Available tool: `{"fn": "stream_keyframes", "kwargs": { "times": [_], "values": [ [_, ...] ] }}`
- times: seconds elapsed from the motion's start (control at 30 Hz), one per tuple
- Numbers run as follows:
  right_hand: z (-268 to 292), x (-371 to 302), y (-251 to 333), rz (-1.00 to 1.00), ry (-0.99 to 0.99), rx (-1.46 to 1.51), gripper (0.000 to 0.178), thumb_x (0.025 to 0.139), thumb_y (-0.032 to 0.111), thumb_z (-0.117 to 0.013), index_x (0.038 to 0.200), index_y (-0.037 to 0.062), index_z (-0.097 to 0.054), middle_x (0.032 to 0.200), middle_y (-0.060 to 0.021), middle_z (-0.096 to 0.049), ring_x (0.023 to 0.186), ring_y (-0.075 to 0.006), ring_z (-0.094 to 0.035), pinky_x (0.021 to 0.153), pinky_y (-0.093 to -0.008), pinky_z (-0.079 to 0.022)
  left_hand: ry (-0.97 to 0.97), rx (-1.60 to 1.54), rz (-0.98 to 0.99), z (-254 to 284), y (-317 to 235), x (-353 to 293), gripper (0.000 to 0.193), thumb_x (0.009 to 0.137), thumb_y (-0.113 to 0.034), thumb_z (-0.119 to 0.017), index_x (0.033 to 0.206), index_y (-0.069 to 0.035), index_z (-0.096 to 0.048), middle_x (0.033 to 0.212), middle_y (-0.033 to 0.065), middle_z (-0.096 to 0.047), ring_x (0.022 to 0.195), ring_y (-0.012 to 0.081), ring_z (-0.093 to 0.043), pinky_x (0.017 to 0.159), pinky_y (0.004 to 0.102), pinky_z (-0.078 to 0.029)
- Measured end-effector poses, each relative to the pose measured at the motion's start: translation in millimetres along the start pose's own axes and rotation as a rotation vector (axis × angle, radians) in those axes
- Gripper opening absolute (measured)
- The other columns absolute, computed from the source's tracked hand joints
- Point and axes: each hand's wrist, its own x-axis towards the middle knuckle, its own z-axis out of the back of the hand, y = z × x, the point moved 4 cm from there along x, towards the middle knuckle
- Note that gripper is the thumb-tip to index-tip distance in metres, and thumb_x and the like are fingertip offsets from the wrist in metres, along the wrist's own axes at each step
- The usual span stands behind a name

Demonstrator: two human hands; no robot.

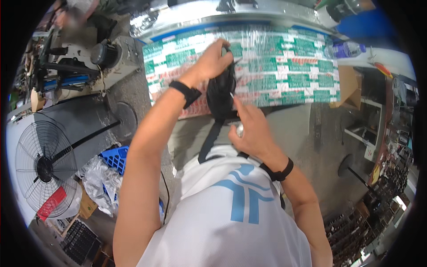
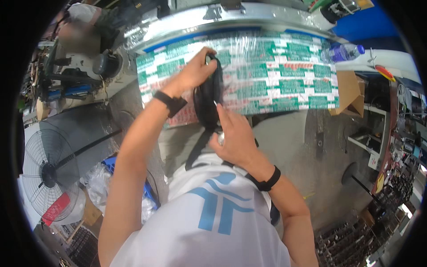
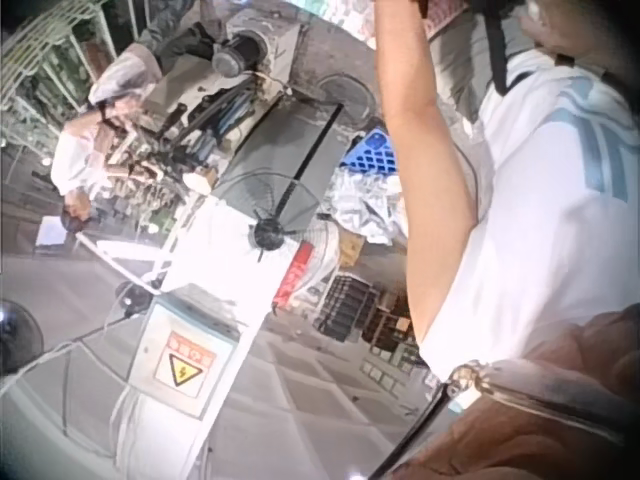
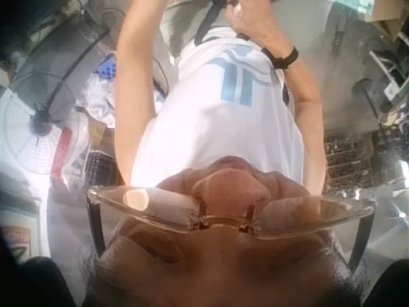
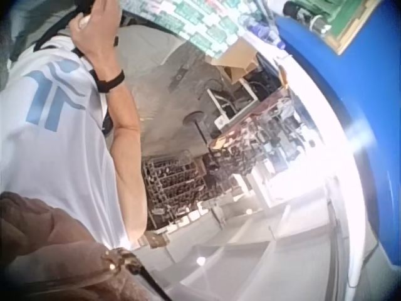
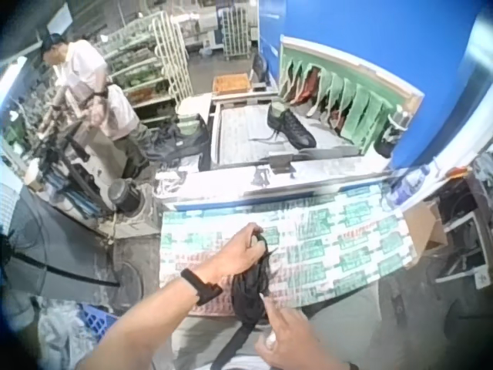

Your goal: The recorder is shown applying adhesive and manipulating shoe components on a production line.

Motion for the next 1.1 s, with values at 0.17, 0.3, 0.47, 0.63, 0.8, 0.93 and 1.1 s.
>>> {"fn": "stream_keyframes", "kwargs": {
  "times": [0.17,0.3,0.47,0.63,0.8,0.93,1.1],
  "values": [
    [0,3,-42,0.021,-0.147,-0.047,0.084,0.085,0.015,-0.077,0.162,-0.0082,-0.05,0.122,-0.0254,-0.07,0.111,-0.0465,-0.066,0.098,-0.0563,-0.053,-0.304,-0.002,0.063,-29,-1,-44,0.09,0.1,-0.031,-0.081,0.165,0.013,-0.037,0.155,0.041,-0.055,0.151,0.0554,-0.05,0.13,0.0555,-0.041],
    [14,23,-101,-0.158,-0.248,-0.134,0.085,0.084,0.015,-0.077,0.162,-0.0086,-0.052,0.114,-0.0259,-0.067,0.106,-0.0469,-0.065,0.099,-0.0575,-0.053,-0.433,0.104,0.051,-52,-34,-100,0.108,0.089,-0.032,-0.093,0.169,0.01,-0.034,0.159,0.0385,-0.052,0.152,0.0517,-0.051,0.129,0.052,-0.042],
    [19,45,-175,-0.1,-0.341,-0.36,0.087,0.084,0.018,-0.076,0.163,-0.0083,-0.051,0.112,-0.0249,-0.066,0.106,-0.046,-0.064,0.1,-0.0576,-0.052,-0.341,0.003,0.321,-16,-15,-111,0.107,0.088,-0.031,-0.095,0.17,0.006,-0.036,0.152,0.0323,-0.06,0.143,0.0436,-0.061,0.121,0.0498,-0.05],
    [10,47,-179,-0.042,-0.433,-0.455,0.092,0.083,0.019,-0.075,0.167,-0.0052,-0.049,0.113,-0.0198,-0.066,0.106,-0.0409,-0.064,0.099,-0.0533,-0.051,-0.333,-0.629,0.574,13,28,-122,0.087,0.092,-0.035,-0.097,0.155,0.006,-0.054,0.133,0.0191,-0.075,0.12,0.0268,-0.074,0.103,0.0404,-0.062],
    [7,47,-181,-0.049,-0.427,-0.463,0.094,0.081,0.019,-0.075,0.168,-0.0053,-0.048,0.113,-0.0183,-0.065,0.106,-0.0389,-0.063,0.099,-0.0507,-0.05,-0.316,-0.659,0.549,17,48,-121,0.076,0.098,-0.032,-0.094,0.153,0.006,-0.057,0.132,0.0171,-0.076,0.115,0.0227,-0.075,0.097,0.037,-0.063],
    [8,45,-180,-0.023,-0.448,-0.467,0.094,0.081,0.019,-0.075,0.167,-0.0064,-0.048,0.114,-0.019,-0.065,0.106,-0.0393,-0.063,0.099,-0.0511,-0.05,-0.355,-0.616,0.57,13,35,-124,0.071,0.1,-0.031,-0.091,0.152,0.006,-0.058,0.132,0.0164,-0.076,0.117,0.0228,-0.075,0.1,0.0367,-0.062],
    [10,44,-176,0.004,-0.472,-0.471,0.093,0.081,0.018,-0.075,0.167,-0.0069,-0.048,0.114,-0.0195,-0.065,0.106,-0.0397,-0.063,0.099,-0.0513,-0.05,-0.369,-0.636,0.54,10,43,-127,0.069,0.101,-0.028,-0.09,0.153,0.006,-0.059,0.134,0.0155,-0.076,0.117,0.0228,-0.075,0.1,0.0375,-0.063]
  ]
}}
